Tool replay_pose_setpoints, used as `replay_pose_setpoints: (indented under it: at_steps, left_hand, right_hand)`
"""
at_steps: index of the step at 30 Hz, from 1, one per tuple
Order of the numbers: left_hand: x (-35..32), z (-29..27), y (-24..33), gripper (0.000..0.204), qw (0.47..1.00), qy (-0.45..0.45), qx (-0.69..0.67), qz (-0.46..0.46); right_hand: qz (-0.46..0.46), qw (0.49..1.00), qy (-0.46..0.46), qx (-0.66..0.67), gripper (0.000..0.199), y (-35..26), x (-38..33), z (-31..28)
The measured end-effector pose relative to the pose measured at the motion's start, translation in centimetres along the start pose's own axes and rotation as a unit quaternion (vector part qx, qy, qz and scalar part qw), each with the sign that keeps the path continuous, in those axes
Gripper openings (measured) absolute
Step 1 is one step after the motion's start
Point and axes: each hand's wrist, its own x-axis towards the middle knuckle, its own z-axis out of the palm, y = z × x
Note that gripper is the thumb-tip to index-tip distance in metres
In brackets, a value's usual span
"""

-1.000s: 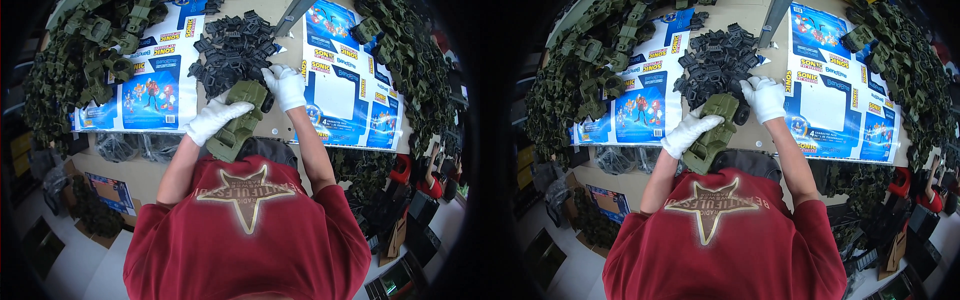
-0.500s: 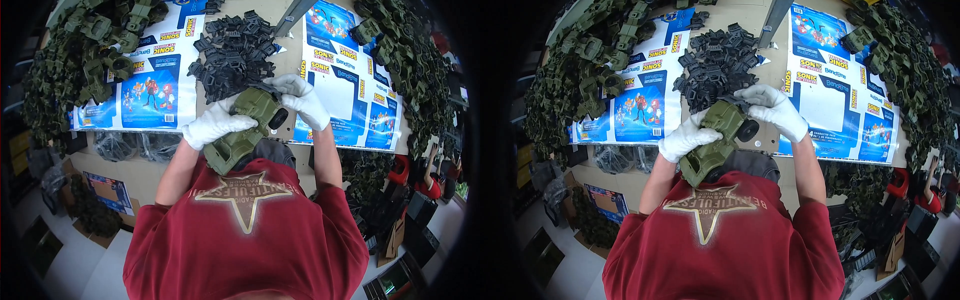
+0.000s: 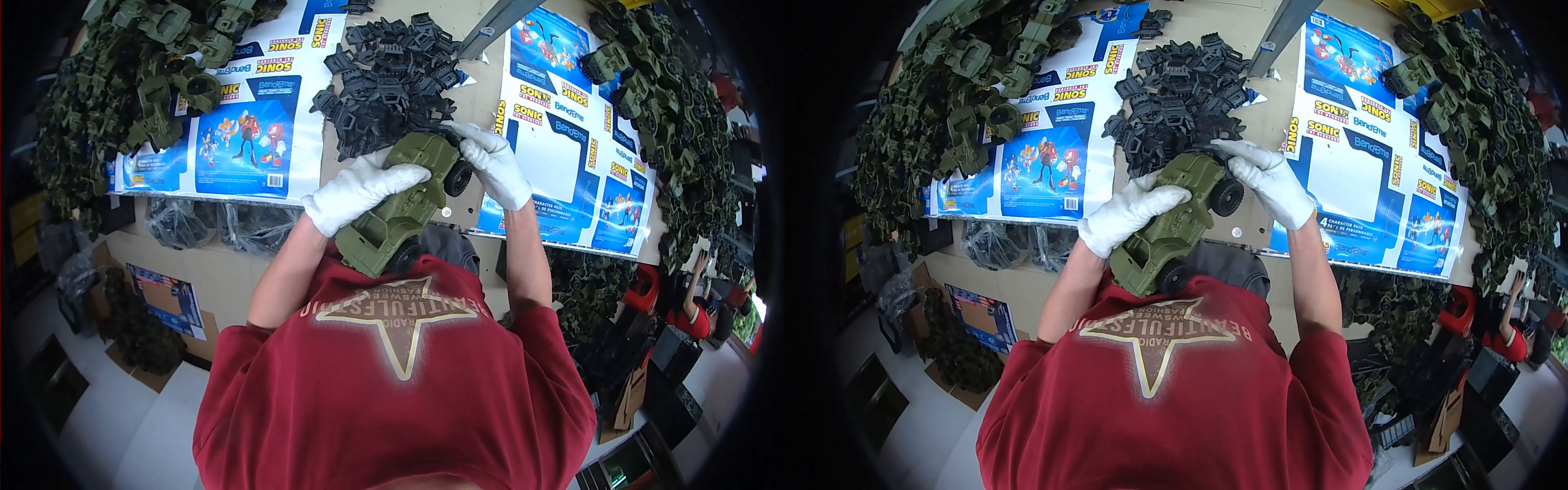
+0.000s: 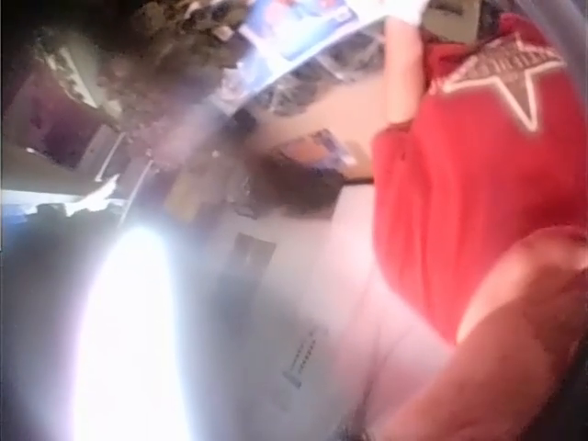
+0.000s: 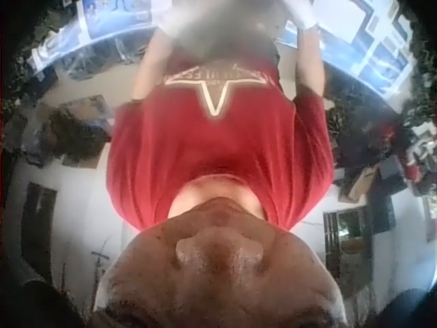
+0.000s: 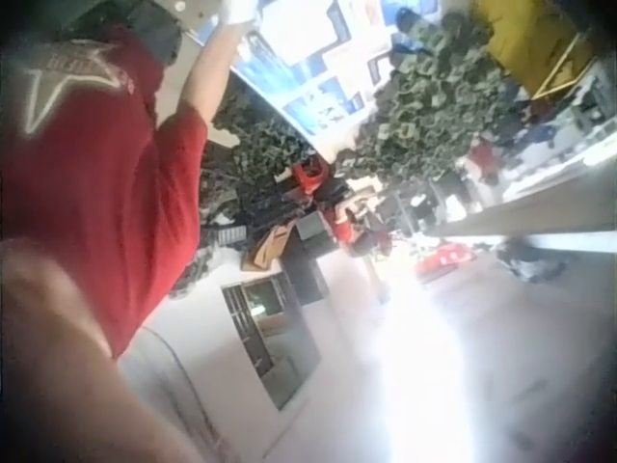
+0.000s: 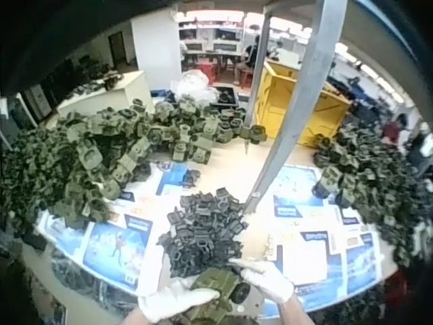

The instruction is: The person assembles plastic toy car bodies and chassis by hand, joining the components together at a workstation.

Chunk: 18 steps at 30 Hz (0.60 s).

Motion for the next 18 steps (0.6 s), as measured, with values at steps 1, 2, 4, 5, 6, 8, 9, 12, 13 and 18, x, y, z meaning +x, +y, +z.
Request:
replay_pose_setpoints:
  at_steps: [1, 2, 4, 5, 6, 8, 9, 12, 13, 18]
  left_hand:
    - [-0.1, 0.1, 0.0, 0.063, 1.000, 0.005, -0.012, -0.010]
    - [-0.2, 0.1, 0.0, 0.063, 0.999, 0.010, -0.023, -0.021]
    - [-0.3, 0.1, 0.2, 0.063, 0.999, 0.013, -0.027, -0.018]
    - [-0.4, 0.1, 0.3, 0.063, 0.999, 0.015, -0.029, -0.015]
    - [-0.3, 0.1, 0.3, 0.063, 0.999, 0.015, -0.029, -0.014]
    - [-0.3, 0.0, 0.3, 0.061, 1.000, 0.014, -0.015, -0.011]
    - [-0.2, 0.0, 0.3, 0.061, 1.000, 0.014, -0.016, -0.011]
    - [-0.1, 0.1, 0.4, 0.054, 1.000, 0.004, -0.005, 0.001]
    - [0.0, 0.7, 0.1, 0.058, 0.999, 0.010, -0.029, 0.042]
    - [1.0, 3.5, -1.0, 0.087, 0.973, 0.155, -0.005, 0.170]
  right_hand:
    - [0.001, 1.000, -0.001, 0.000, 0.053, -0.1, 0.1, 0.0]
    - [0.000, 1.000, -0.010, -0.011, 0.054, -0.1, 0.1, -0.1]
    - [-0.001, 1.000, -0.019, -0.023, 0.055, -0.1, 0.1, -0.2]
    - [-0.004, 1.000, -0.020, -0.019, 0.055, 0.0, 0.1, -0.3]
    - [-0.008, 1.000, -0.022, -0.015, 0.055, 0.1, 0.1, -0.4]
    - [-0.015, 0.999, -0.032, -0.030, 0.048, 0.2, 0.2, -0.6]
    - [-0.023, 0.998, -0.041, -0.046, 0.042, 0.2, 0.2, -0.8]
    - [-0.036, 0.994, -0.035, -0.093, 0.050, 0.6, 0.1, -1.3]
    - [-0.039, 0.994, -0.037, -0.093, 0.050, 0.2, 0.3, -0.9]
    - [-0.079, 0.981, 0.125, -0.123, 0.064, -1.1, 1.2, 5.0]
